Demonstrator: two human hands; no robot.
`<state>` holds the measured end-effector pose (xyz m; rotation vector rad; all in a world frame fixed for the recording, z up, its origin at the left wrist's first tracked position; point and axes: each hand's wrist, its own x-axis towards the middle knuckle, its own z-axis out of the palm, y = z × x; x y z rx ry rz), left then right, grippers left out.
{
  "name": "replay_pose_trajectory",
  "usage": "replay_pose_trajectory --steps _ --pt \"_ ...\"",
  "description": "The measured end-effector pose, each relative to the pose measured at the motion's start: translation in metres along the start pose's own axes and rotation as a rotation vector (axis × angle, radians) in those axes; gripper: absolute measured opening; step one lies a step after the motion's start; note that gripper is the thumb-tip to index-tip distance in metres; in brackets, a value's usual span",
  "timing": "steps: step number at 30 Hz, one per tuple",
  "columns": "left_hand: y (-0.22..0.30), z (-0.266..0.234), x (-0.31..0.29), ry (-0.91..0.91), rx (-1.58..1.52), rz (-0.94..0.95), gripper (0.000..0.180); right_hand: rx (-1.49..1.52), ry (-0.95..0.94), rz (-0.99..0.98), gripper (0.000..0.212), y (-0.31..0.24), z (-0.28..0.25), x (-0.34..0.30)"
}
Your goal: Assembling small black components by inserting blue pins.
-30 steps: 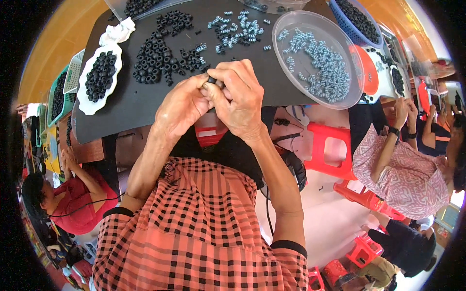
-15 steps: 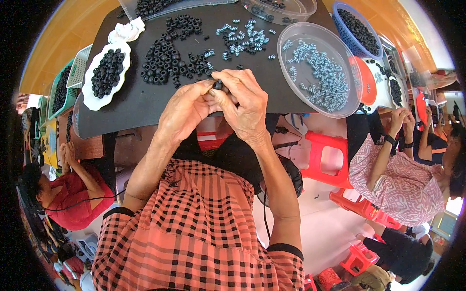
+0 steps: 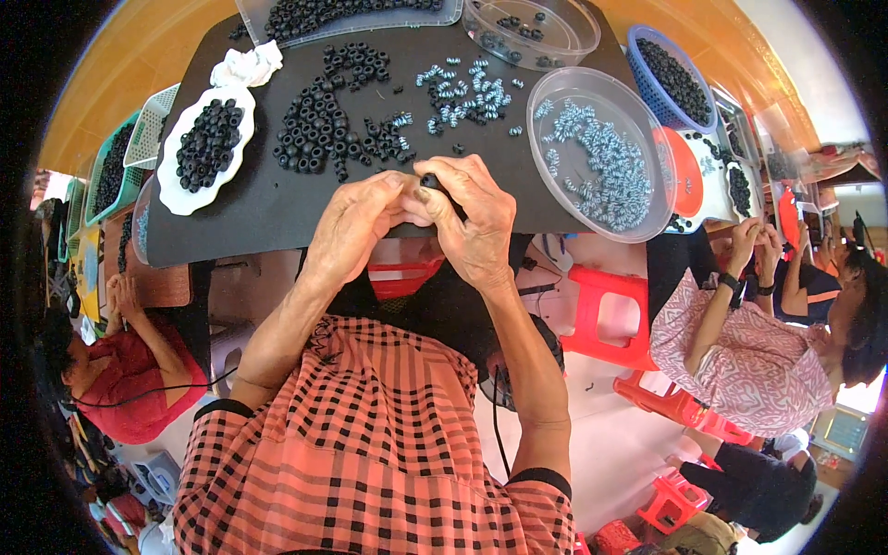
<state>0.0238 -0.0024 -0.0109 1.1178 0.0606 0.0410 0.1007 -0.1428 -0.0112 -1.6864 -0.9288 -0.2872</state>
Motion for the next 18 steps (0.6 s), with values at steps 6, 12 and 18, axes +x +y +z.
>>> replay_pose_trajectory --steps 6,12,18 --pt "0.003 -0.008 0.003 0.127 0.223 0.133 0.037 0.003 -0.05 0.111 0.016 -0.016 -0.007 0.021" --pt "0.007 -0.004 -0.002 0.111 0.35 0.205 0.024 -0.297 0.128 0.048 0.015 0.02 -0.025 0.091" --pt "0.007 0.001 -0.001 0.097 0.466 0.172 0.015 -0.577 0.116 0.089 0.023 0.101 -0.064 0.176"
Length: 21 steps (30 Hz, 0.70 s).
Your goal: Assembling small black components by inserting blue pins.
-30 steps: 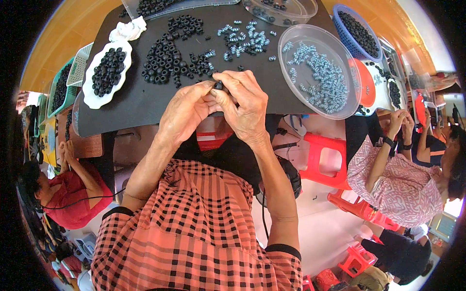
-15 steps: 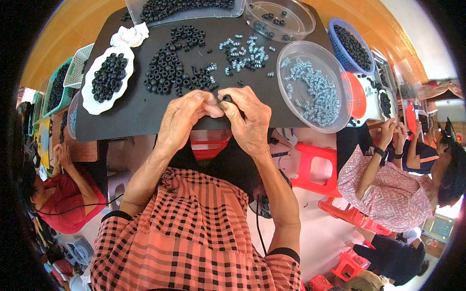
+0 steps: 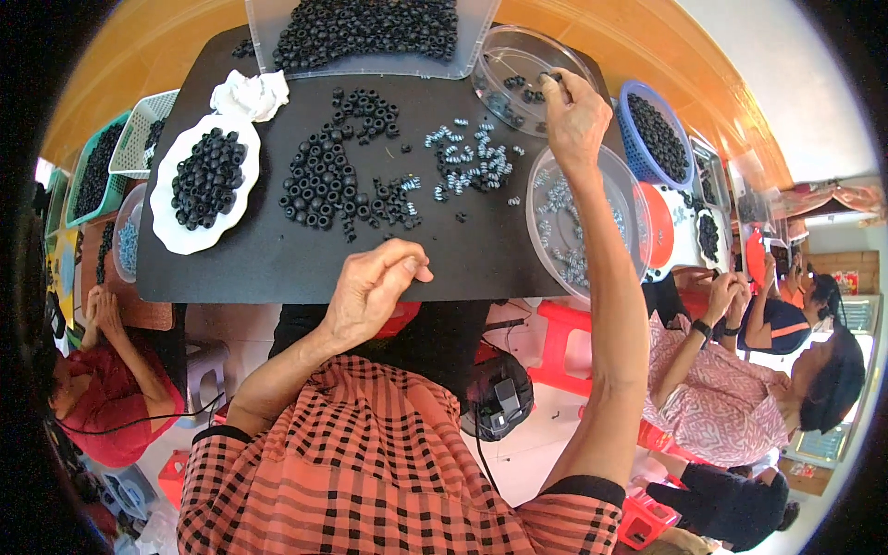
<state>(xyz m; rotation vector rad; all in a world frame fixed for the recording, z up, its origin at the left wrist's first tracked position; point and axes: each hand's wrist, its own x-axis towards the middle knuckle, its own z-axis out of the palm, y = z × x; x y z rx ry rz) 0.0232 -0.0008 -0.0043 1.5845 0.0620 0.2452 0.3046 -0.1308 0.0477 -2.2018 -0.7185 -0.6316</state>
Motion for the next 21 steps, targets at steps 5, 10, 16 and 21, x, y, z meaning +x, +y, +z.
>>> replay_pose_trajectory --steps 5,10,16,21 --pt "-0.007 -0.002 0.001 0.009 0.0 0.076 0.014 -0.173 -0.109 -0.001 0.029 0.021 0.018 0.007" --pt "-0.011 -0.004 0.002 0.007 -0.007 0.088 0.013 0.019 -0.144 -0.043 0.021 -0.024 0.02 -0.01" --pt "-0.009 -0.004 0.001 -0.005 -0.016 0.055 0.013 0.007 -0.414 -0.362 0.019 -0.038 0.049 -0.024" --pt "-0.008 -0.003 0.001 -0.007 -0.011 0.069 0.014 -0.193 -0.546 -0.386 0.019 -0.038 0.055 -0.02"
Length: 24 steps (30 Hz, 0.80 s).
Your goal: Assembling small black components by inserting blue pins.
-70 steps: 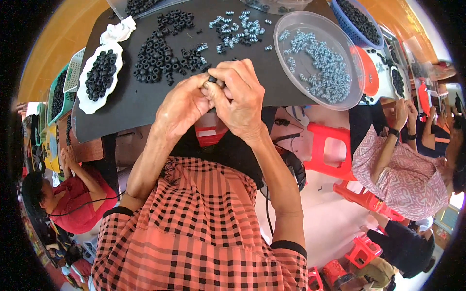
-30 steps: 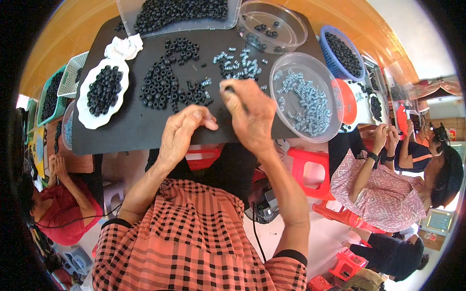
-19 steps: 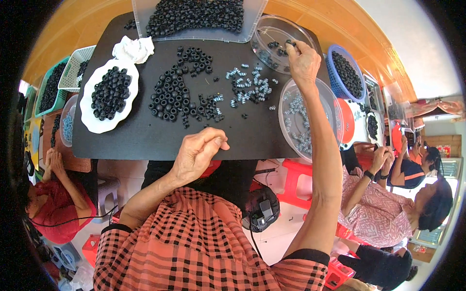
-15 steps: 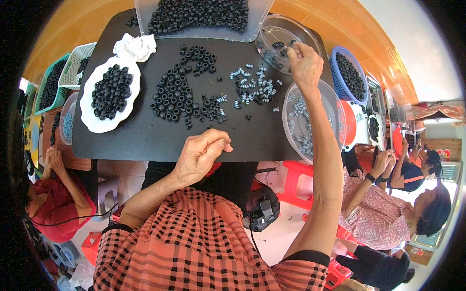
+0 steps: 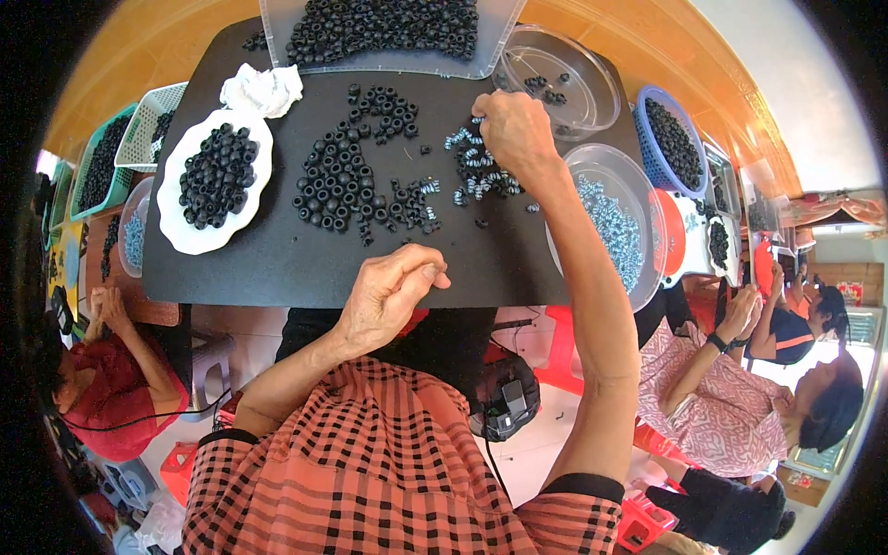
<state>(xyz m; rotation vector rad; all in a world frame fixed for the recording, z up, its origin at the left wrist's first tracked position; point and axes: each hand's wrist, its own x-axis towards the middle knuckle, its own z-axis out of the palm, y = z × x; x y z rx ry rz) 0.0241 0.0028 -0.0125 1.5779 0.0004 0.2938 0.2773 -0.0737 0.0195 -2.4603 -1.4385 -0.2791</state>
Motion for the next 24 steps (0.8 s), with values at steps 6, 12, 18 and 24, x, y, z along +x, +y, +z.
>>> replay_pose_trajectory --steps 6,12,18,24 --pt "0.0 0.0 0.0 0.001 0.046 -0.001 0.015 0.144 0.151 0.03 0.016 -0.005 -0.003 -0.019" --pt "0.002 0.0 -0.001 0.006 0.069 -0.01 0.016 0.338 0.204 0.182 0.015 -0.018 -0.019 -0.033" --pt "0.001 0.003 -0.002 0.018 0.092 0.018 0.017 0.403 0.237 0.302 0.017 -0.028 -0.022 -0.037" --pt "0.002 0.003 -0.004 0.052 0.058 0.011 0.017 0.369 0.219 0.332 0.019 -0.038 -0.022 -0.039"
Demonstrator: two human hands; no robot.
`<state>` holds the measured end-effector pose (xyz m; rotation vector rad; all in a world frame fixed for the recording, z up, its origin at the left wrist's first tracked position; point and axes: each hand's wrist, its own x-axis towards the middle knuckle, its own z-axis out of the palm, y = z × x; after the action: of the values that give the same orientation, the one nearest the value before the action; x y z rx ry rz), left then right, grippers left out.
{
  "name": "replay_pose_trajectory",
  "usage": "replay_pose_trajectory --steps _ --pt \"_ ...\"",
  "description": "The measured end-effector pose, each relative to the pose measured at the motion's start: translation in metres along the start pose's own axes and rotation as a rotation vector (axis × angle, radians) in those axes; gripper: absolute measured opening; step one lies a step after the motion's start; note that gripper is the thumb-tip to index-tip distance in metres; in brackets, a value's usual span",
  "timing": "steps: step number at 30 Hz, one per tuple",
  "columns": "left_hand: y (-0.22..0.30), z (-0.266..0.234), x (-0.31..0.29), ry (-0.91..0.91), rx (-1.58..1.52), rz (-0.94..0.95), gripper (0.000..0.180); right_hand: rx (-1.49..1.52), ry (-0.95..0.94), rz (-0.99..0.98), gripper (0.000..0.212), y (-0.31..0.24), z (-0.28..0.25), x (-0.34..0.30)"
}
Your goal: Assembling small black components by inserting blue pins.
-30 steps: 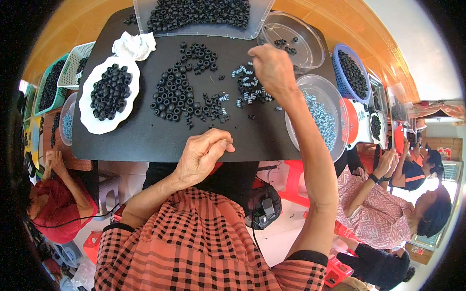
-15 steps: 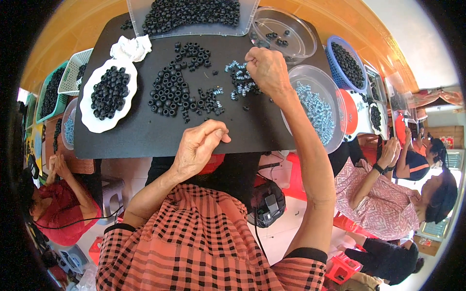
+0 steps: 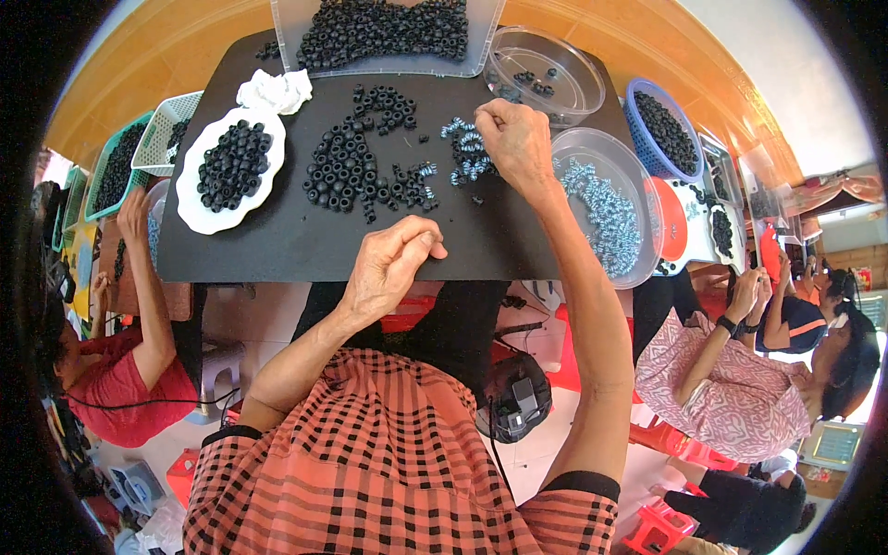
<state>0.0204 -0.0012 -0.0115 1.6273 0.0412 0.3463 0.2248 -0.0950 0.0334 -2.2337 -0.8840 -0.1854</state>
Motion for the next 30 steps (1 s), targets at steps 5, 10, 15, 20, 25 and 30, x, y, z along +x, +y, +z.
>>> replay_pose_trajectory --steps 5,10,15,20,25,30 --pt "-0.003 0.0 0.001 -0.002 0.021 0.065 0.017 0.065 -0.064 -0.07 0.017 -0.008 0.015 0.004" --pt "-0.006 0.0 0.003 -0.011 0.008 0.061 0.015 0.12 -0.144 -0.267 0.018 -0.021 0.041 0.015" --pt "-0.002 -0.003 0.003 -0.034 0.015 0.08 0.012 -0.081 -0.166 -0.373 0.019 -0.022 0.06 0.027" --pt "-0.002 -0.004 0.003 -0.062 0.013 0.08 0.012 -0.078 -0.169 -0.388 0.022 -0.024 0.064 0.022" --pt "-0.001 -0.006 0.001 -0.053 -0.158 -0.061 0.014 0.058 -0.113 -0.343 0.026 -0.043 0.042 -0.005" --pt "0.001 -0.012 0.005 0.088 -0.442 -0.132 0.015 0.23 -0.033 -0.331 0.026 -0.062 0.016 -0.052"
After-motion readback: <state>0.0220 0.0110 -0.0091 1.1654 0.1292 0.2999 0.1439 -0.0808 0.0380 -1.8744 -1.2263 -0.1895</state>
